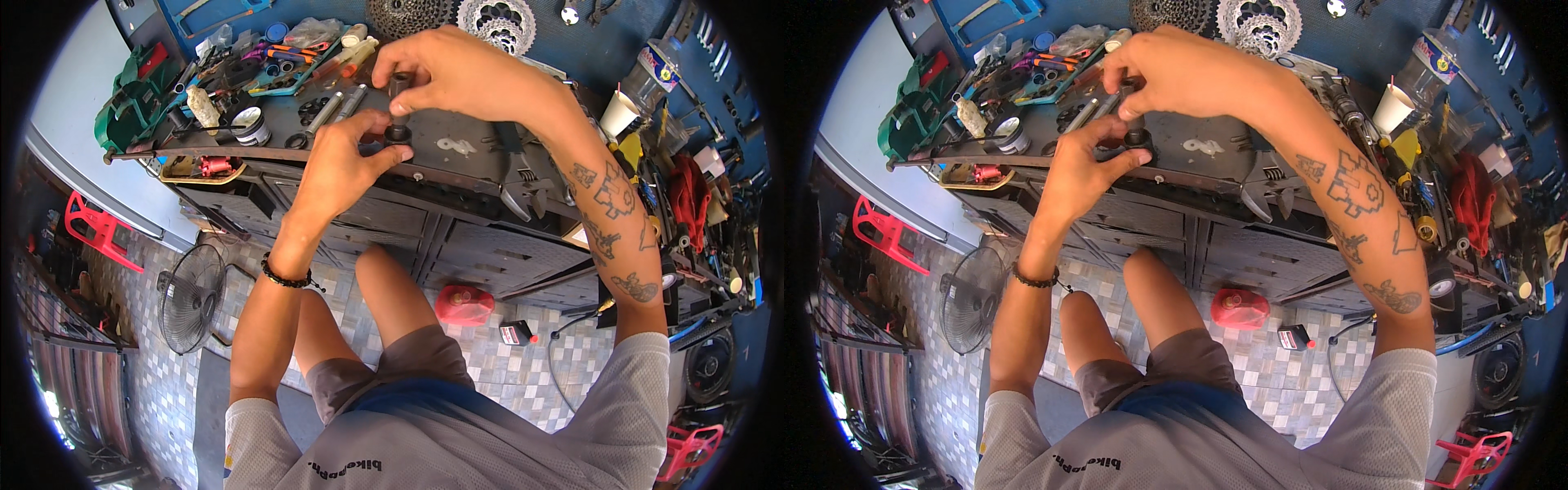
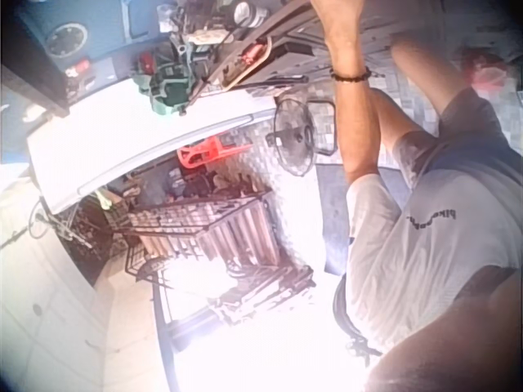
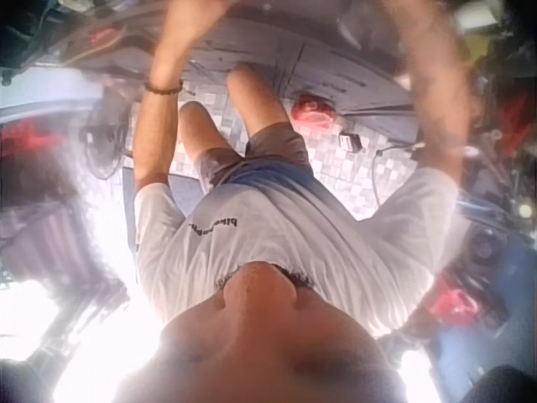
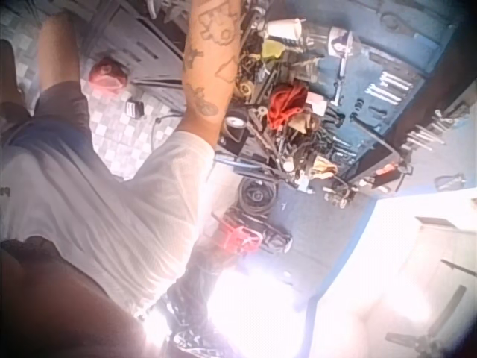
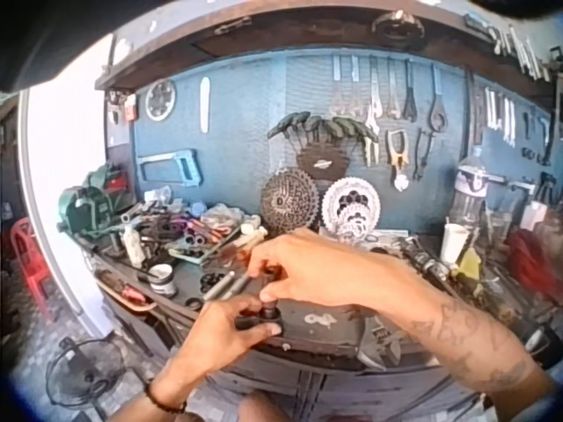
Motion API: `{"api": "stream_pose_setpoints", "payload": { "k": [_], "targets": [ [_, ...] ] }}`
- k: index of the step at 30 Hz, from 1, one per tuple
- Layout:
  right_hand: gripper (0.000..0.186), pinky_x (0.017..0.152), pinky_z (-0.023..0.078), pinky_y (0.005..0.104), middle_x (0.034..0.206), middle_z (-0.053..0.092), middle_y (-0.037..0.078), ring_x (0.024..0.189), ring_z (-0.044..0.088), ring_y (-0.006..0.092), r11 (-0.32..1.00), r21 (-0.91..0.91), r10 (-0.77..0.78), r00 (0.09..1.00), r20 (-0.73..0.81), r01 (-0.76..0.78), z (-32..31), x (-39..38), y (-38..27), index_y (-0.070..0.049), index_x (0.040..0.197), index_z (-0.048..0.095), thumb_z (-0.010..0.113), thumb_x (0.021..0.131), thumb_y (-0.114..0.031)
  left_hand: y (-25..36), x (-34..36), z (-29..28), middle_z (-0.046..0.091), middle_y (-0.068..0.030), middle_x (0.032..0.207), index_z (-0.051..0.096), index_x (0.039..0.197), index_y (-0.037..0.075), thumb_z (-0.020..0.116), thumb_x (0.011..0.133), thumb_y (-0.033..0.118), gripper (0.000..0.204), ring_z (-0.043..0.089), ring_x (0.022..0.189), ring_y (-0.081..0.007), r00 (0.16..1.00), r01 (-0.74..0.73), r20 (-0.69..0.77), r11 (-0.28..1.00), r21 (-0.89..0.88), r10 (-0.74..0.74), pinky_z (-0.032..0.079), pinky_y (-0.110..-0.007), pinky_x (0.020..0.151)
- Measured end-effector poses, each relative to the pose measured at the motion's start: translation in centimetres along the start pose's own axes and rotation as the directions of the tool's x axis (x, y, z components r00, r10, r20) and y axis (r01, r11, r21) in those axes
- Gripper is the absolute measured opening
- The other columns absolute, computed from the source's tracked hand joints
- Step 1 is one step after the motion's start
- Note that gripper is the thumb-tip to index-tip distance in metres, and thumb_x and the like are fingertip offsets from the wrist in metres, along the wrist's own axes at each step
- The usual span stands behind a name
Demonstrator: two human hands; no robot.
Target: The person is repairing a bicycle wheel by removing the axle, adjusting the hub, and reassembling components. They use various tools to tighten and align parts, then place the wheel on the floor.
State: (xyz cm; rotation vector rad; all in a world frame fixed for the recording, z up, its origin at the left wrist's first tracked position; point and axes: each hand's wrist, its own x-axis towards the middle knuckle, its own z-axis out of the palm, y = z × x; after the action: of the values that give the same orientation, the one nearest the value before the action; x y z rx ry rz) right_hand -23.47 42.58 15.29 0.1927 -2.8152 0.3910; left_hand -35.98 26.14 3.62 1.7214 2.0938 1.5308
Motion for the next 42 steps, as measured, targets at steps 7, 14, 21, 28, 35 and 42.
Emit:
{"api": "stream_pose_setpoints", "payload": {
  "k": [7, 14, 21, 28, 35, 42],
  "targets": [
    [0.022, 0.072, 0.055, 0.0451, 0.082, 0.072, 0.018, 0.081, 0.074, 0.0308, 0.992, -0.077, 0.108, 0.989, 0.103, -0.101, 1.4, -0.5, -1.2, 0.000, 0.115, 0.061, 0.070, 0.099, -0.012, 0.3, -0.1, -0.1, 0.080, -0.0185, 0.101, 0.074, 0.118, -0.004, 0.089, 0.086, 0.015, 0.040, 0.075, 0.092, -0.0217, 0.999, 0.008, 0.050, 1.000, -0.020, -0.007, 0.057, -0.037, 0.090],
    [0.021, 0.077, 0.055, 0.0468, 0.091, 0.073, 0.021, 0.089, 0.074, 0.0363, 0.997, -0.040, 0.065, 0.995, 0.071, -0.062, 1.7, -0.4, -0.9, 0.003, 0.111, 0.065, 0.071, 0.099, -0.013, 0.5, -0.1, -0.1, 0.081, -0.0207, 0.104, 0.073, 0.120, -0.005, 0.088, 0.087, 0.015, 0.041, 0.077, 0.097, -0.0259, 0.999, -0.014, 0.040, 1.000, 0.023, 0.014, 0.056, -0.039, 0.092],
    [0.026, 0.076, 0.057, 0.0457, 0.088, 0.075, 0.020, 0.089, 0.076, 0.0348, 0.998, -0.055, 0.050, 0.984, 0.172, -0.041, 1.9, 0.1, -0.8, 0.005, 0.109, 0.069, 0.074, 0.097, -0.017, 0.3, -0.1, -0.1, 0.081, -0.0198, 0.106, 0.073, 0.118, -0.007, 0.088, 0.088, 0.015, 0.040, 0.078, 0.103, -0.0263, 0.998, -0.023, 0.053, 1.000, 0.015, 0.022, 0.057, -0.039, 0.094],
    [0.032, 0.069, 0.054, 0.0452, 0.072, 0.070, 0.015, 0.070, 0.072, 0.0282, 0.994, -0.075, 0.095, 0.985, 0.145, -0.085, 0.5, 0.5, -0.6, 0.001, 0.110, 0.066, 0.074, 0.099, -0.027, 0.0, -0.1, 0.0, 0.079, -0.0236, 0.107, 0.072, 0.118, -0.005, 0.088, 0.087, 0.019, 0.043, 0.077, 0.105, -0.0341, 0.998, 0.009, 0.054, 0.999, 0.032, -0.011, 0.058, -0.042, 0.093],
    [0.030, 0.062, 0.055, 0.0377, 0.071, 0.072, 0.013, 0.065, 0.072, 0.0221, 0.997, -0.062, 0.050, 0.990, 0.134, -0.042, -0.7, 1.1, -1.2, 0.005, 0.096, 0.072, 0.080, 0.092, -0.024, 0.1, -0.2, -0.2, 0.079, -0.0189, 0.104, 0.072, 0.120, -0.005, 0.090, 0.087, 0.019, 0.045, 0.077, 0.102, -0.0246, 0.999, 0.000, 0.047, 0.999, 0.051, -0.002, 0.057, -0.039, 0.093],
    [0.031, 0.059, 0.052, 0.0364, 0.067, 0.068, 0.011, 0.062, 0.069, 0.0205, 0.998, -0.017, 0.059, 0.987, 0.149, -0.057, -0.7, 1.3, -1.1, 0.003, 0.093, 0.072, 0.079, 0.093, -0.026, 0.4, 0.7, -0.8, 0.080, -0.0190, 0.105, 0.074, 0.115, -0.003, 0.086, 0.091, 0.022, 0.037, 0.076, 0.102, -0.0277, 0.999, -0.021, 0.029, 0.999, -0.044, 0.022, 0.057, -0.039, 0.094]
  ]
}}
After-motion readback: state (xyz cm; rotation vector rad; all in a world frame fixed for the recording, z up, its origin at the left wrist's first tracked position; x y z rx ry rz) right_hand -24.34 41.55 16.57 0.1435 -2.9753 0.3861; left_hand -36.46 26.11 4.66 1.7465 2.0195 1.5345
